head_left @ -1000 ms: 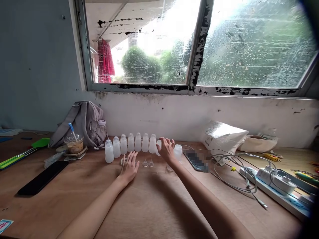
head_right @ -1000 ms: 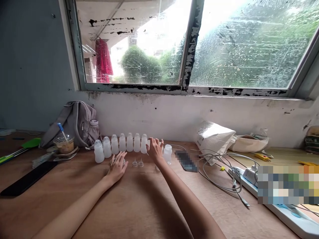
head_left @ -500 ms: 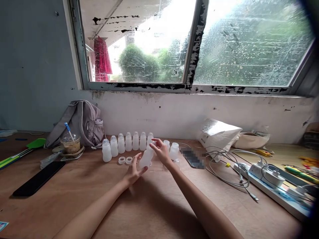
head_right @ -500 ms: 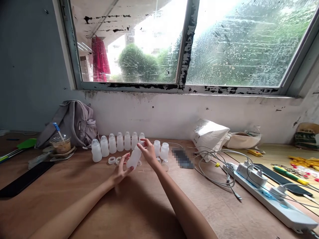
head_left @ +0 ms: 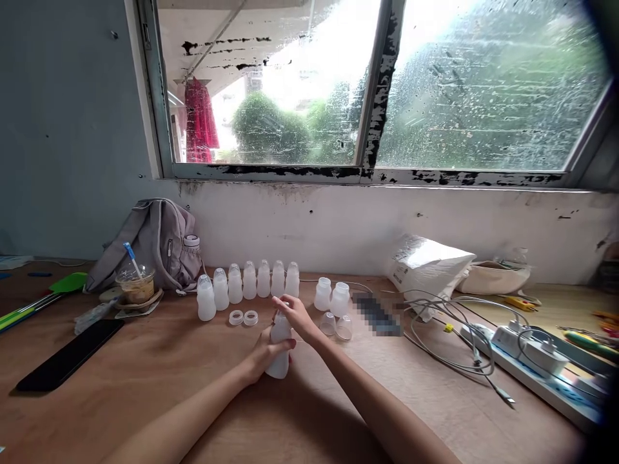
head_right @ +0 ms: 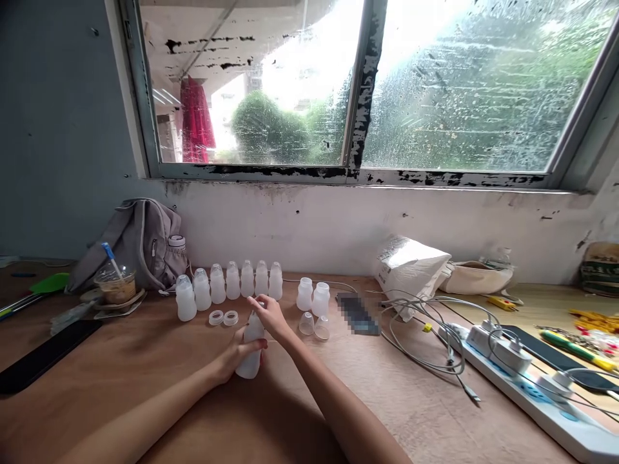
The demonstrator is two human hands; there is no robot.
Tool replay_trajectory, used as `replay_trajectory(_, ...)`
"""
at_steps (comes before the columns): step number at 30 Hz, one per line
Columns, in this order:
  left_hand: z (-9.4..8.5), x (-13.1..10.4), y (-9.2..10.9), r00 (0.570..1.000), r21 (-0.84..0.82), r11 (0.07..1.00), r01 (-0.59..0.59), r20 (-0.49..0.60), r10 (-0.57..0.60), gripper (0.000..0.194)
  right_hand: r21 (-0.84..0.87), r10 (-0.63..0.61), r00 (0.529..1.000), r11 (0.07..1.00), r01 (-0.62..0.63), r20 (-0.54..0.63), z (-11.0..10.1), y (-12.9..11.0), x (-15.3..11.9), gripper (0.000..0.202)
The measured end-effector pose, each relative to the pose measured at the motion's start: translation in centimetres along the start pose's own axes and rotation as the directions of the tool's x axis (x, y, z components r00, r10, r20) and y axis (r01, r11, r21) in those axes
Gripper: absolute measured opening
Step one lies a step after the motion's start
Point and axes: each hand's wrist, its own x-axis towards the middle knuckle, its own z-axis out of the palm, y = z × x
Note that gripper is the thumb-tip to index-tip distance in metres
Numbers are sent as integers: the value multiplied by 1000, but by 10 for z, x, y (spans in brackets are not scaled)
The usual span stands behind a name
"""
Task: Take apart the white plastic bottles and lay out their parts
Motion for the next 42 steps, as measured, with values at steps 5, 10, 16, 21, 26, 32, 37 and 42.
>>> replay_trajectory(5,2,1,-2,999,14,999,-40,-4,40,32,141,54,994,989,-39,-99,6,0,-3,35)
replay_trajectory(10,1,1,-4,999,20,999,-35,20,34,27,148,46,989,989,-25,-139,4,-7,-2,31)
replay_trajectory(16,6,-10,0,974,50,999,6,225,-17,31,11,-56,906,998,67,-419,-50,-17,12,35)
replay_trajectory(21,10,-9,1,974,70,997,26,224,-41,35,-292,-63,928,955,-50,-366,-86,-13,19,39)
replay_trajectory(26,10,-7,4,983,69,994,79,161,-89,31,-421,-11,985,905,-64,-173,-82,1,24,24)
replay_trajectory(32,14,-11,10,989,1,996,93,118,-93,39,-519,15,1000,855,0,24,-73,23,19,12)
replay_trajectory(37,16,-11,10,990,18,994,109,89,-111,40,-609,58,996,793,-5,67,-75,35,18,14)
replay_trajectory(42,15,-11,10,989,14,993,118,86,-119,41,-606,93,987,795,7,132,-79,39,14,19)
